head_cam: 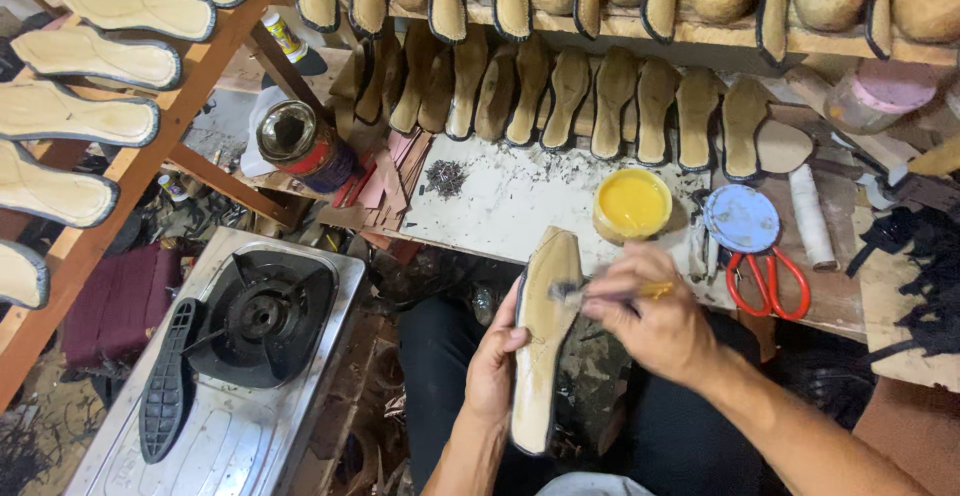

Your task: The person holds a stack of shoe soles and uses a brush to apply yellow adhesive from a container onto the sole surfaces, working on one sole at a time while seated. They dip the brush back into the adhesive container repeatedly and stack finished soles together.

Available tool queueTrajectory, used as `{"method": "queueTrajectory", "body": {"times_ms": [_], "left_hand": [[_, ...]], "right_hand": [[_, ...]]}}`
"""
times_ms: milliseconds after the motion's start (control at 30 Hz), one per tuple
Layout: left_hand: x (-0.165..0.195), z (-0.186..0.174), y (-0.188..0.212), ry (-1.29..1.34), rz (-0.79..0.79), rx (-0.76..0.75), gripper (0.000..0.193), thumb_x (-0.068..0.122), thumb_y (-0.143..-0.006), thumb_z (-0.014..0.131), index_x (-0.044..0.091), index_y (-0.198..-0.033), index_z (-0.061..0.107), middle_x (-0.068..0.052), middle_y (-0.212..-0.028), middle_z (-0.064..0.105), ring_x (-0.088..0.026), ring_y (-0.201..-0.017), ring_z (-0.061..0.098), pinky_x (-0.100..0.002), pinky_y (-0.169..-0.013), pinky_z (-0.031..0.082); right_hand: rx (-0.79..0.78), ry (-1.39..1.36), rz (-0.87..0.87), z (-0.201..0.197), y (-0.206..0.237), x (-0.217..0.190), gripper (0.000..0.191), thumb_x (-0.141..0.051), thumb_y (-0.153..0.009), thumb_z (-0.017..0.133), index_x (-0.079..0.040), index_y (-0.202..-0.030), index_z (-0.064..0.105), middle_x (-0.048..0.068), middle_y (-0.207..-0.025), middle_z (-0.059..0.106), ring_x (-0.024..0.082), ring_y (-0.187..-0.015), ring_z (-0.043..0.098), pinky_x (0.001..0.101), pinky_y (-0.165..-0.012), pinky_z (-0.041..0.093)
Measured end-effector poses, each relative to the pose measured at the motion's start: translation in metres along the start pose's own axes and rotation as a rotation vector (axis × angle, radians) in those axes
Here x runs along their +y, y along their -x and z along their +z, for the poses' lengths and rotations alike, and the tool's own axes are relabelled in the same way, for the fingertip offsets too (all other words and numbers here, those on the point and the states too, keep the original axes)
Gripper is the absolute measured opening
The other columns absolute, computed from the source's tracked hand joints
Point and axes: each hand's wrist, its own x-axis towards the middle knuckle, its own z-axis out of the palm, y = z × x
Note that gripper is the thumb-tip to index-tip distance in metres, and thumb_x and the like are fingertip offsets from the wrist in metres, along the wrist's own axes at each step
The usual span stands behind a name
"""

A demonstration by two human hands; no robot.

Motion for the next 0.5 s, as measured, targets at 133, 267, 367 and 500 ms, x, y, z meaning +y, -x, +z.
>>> {"method": "queueTrajectory", "body": {"times_ms": [133,267,367,500], "left_hand": [[0.004,-0.009,0.004,0.029,-0.009,0.030,0.081,0.014,-0.081,0.051,0.000,-0.159,0.032,-0.017,-0.156,0.047,-0.028,-0.141,0.048,-0.040,-0.118,0.035],[0.004,-0.010,0.006,0.015,-0.028,0.000,0.080,0.014,-0.082,0.050,0.001,-0.160,0.032,-0.018,-0.157,0.047,-0.029,-0.142,0.047,-0.039,-0.120,0.034],[0.004,-0.011,0.000,0.054,-0.020,0.003,0.081,0.015,-0.081,0.051,0.004,-0.159,0.032,-0.018,-0.156,0.047,-0.030,-0.140,0.048,-0.041,-0.117,0.034],[0.010,-0.018,-0.002,0.048,0.022,0.112,0.084,0.015,-0.080,0.053,0.004,-0.160,0.033,-0.017,-0.159,0.045,-0.028,-0.143,0.047,-0.037,-0.119,0.034]], "right_hand": [[-0.226,-0.260,0.082,-0.008,0.007,-0.009,0.012,-0.022,-0.081,0.081,-0.013,-0.088,0.076,-0.004,-0.083,0.073,0.013,-0.080,0.068,0.0475,-0.095,0.049],[-0.040,-0.062,0.082,-0.011,-0.006,-0.007,0.013,-0.022,-0.083,0.079,-0.011,-0.089,0.073,-0.001,-0.088,0.070,0.017,-0.083,0.065,0.0448,-0.093,0.050],[-0.061,-0.094,-0.103,0.000,-0.004,-0.025,0.012,-0.023,-0.082,0.080,-0.013,-0.086,0.074,-0.002,-0.089,0.072,0.014,-0.084,0.067,0.0497,-0.104,0.045],[-0.336,-0.236,0.115,-0.011,0.007,-0.012,0.013,-0.023,-0.074,0.086,-0.014,-0.073,0.078,0.000,-0.073,0.071,0.018,-0.080,0.068,0.0409,-0.087,0.052]]}}
